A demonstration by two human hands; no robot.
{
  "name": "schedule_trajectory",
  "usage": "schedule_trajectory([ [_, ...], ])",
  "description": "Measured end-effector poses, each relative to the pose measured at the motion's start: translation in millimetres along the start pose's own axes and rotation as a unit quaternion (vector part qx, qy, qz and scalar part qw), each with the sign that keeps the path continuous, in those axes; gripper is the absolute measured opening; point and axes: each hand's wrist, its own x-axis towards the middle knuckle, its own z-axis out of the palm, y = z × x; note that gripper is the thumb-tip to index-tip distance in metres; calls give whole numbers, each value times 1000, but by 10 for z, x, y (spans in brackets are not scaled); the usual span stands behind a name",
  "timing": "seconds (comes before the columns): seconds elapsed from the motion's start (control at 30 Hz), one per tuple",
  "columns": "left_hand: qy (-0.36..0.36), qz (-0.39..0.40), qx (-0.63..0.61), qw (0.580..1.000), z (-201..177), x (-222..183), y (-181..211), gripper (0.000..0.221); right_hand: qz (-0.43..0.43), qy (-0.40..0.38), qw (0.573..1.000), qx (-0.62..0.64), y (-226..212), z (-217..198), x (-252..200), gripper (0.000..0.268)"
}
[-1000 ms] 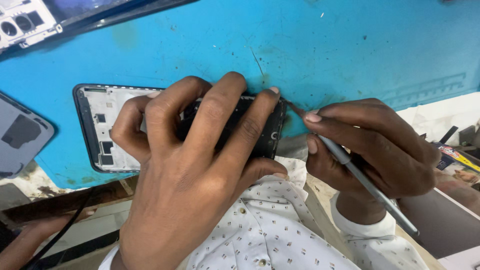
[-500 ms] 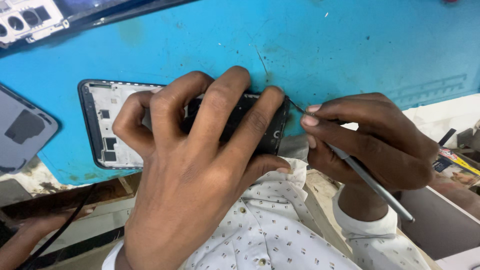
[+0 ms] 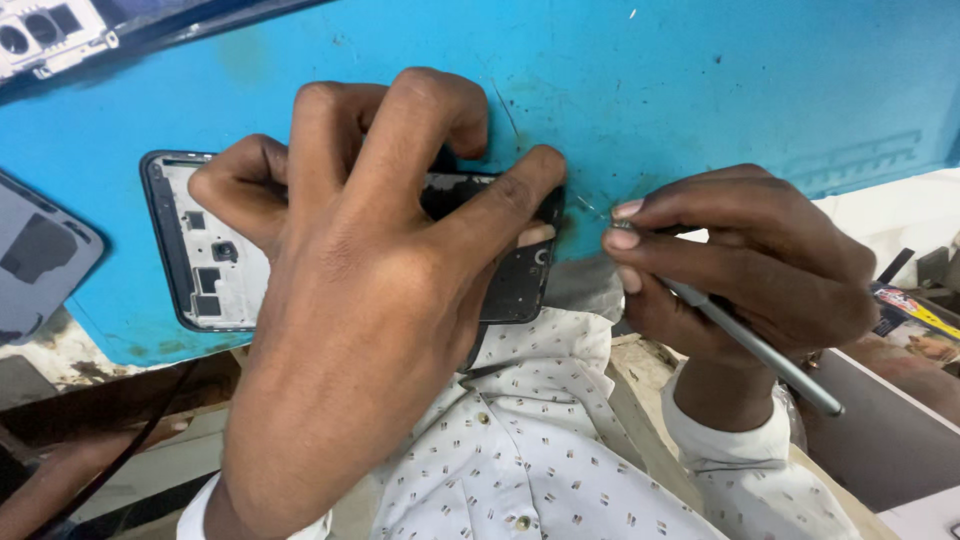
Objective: The person uses a metal prying tool to carefully separate the back cover from the frame of a disassembled smartphone. They work along the edges of the device, prying at the adhesive seal to detach the casing while holding the phone steady with their other hand.
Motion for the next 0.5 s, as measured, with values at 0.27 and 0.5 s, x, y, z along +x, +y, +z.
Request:
schedule_trajectory([
  [0.27, -46, -39, -77, 995, -153, 52, -89, 31, 16, -13, 999, -41, -79, 63, 51, 21],
  [0.5, -44, 55, -25, 997, -189, 53, -201, 29, 57, -22, 997, -48, -212, 84, 69, 17],
])
